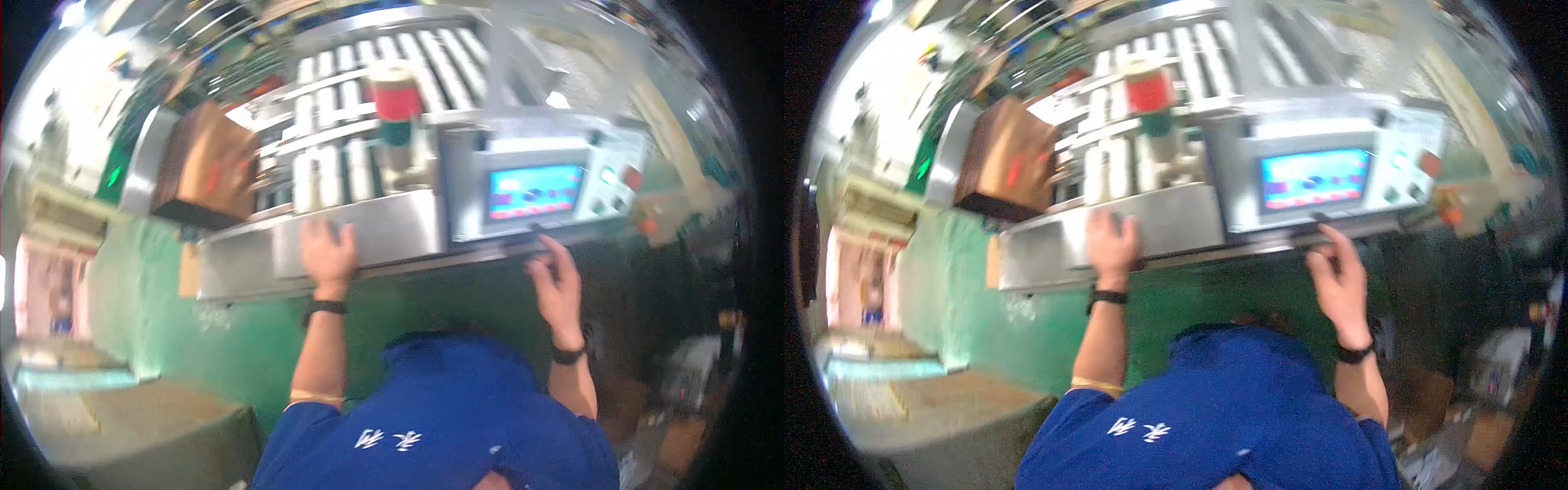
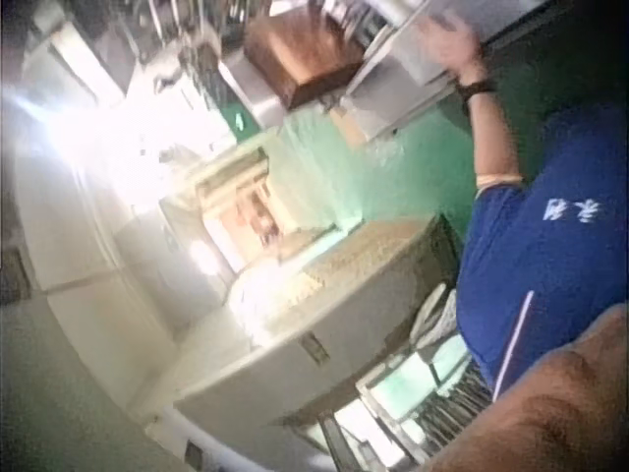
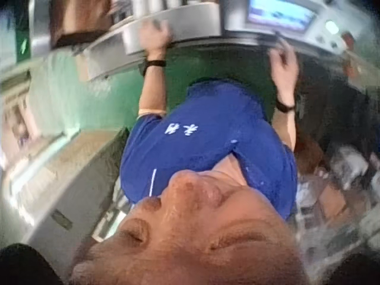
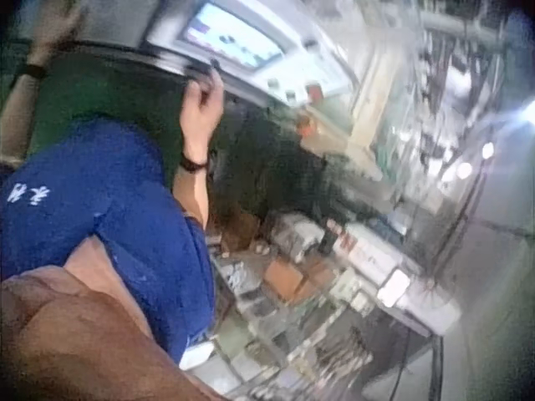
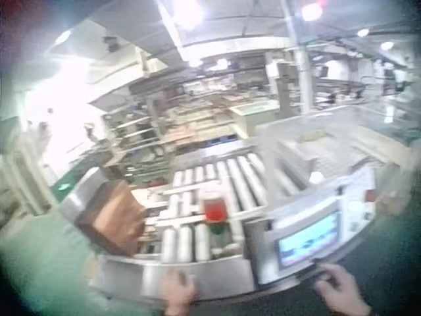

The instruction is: Operating an industrial processing machine and inspecting copper sheets on a conveyor.

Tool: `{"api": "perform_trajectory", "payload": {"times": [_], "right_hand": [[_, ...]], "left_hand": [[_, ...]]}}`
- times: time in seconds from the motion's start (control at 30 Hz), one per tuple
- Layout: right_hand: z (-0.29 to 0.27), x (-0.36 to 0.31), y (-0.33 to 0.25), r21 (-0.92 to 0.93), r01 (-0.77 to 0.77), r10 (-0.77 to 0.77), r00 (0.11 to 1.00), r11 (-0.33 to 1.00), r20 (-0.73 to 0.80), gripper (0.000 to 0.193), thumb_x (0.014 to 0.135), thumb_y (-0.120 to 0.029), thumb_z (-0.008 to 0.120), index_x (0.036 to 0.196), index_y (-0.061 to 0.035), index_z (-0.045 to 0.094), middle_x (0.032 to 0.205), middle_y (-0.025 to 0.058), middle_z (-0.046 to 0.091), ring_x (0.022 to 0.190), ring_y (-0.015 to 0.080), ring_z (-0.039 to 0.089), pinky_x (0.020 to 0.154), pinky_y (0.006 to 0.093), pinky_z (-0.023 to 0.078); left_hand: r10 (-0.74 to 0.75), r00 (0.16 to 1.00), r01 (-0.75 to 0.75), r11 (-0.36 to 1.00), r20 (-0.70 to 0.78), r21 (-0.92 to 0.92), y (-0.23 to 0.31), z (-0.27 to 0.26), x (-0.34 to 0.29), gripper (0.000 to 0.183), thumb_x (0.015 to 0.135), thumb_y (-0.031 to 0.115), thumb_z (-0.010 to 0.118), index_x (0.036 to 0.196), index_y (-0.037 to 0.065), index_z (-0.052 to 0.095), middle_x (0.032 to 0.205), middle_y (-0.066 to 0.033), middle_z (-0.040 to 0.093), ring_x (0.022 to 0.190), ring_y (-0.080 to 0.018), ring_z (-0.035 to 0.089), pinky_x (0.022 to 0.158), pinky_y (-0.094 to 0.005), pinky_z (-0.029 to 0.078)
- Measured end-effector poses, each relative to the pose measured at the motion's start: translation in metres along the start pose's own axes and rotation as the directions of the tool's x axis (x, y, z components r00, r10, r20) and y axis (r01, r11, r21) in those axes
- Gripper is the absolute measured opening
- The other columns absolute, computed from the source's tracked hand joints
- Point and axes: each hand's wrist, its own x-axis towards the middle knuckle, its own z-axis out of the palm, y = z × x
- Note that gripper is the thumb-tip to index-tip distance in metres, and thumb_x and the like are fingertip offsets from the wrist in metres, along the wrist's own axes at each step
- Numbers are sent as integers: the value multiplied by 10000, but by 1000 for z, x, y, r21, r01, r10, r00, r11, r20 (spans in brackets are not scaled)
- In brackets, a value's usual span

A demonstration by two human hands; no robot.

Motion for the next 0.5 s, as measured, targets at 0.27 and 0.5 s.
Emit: {"api": "perform_trajectory", "payload": {"times": [0.27, 0.5], "right_hand": [[-24, 21, -9, -84, 147, -130, 974, 985, 185, 645, 912, -123, 701, 1501, -21, 459, 874, 120, 695, 788, 241, 682, 767, 350, 540], [-11, 42, -23, -178, 376, -296, 886, 910, 356, 760, 896, -181, 697, 1538, 28, 347, 793, 167, 698, 703, 397, 682, 651, 458, 544]], "left_hand": [[-196, 980, 194, 978, 22, 78, -7, -1, 1, 695, 945, 513, 640, 1357, -45, 594, 1466, -276, 519, 1363, -425, 491, 1146, -472, 385], [-182, 983, 183, 976, -22, 121, 1, -2, 3, 635, 947, 475, 639, 1309, -46, 623, 1408, -276, 562, 1324, -423, 519, 1115, -489, 407]]}}
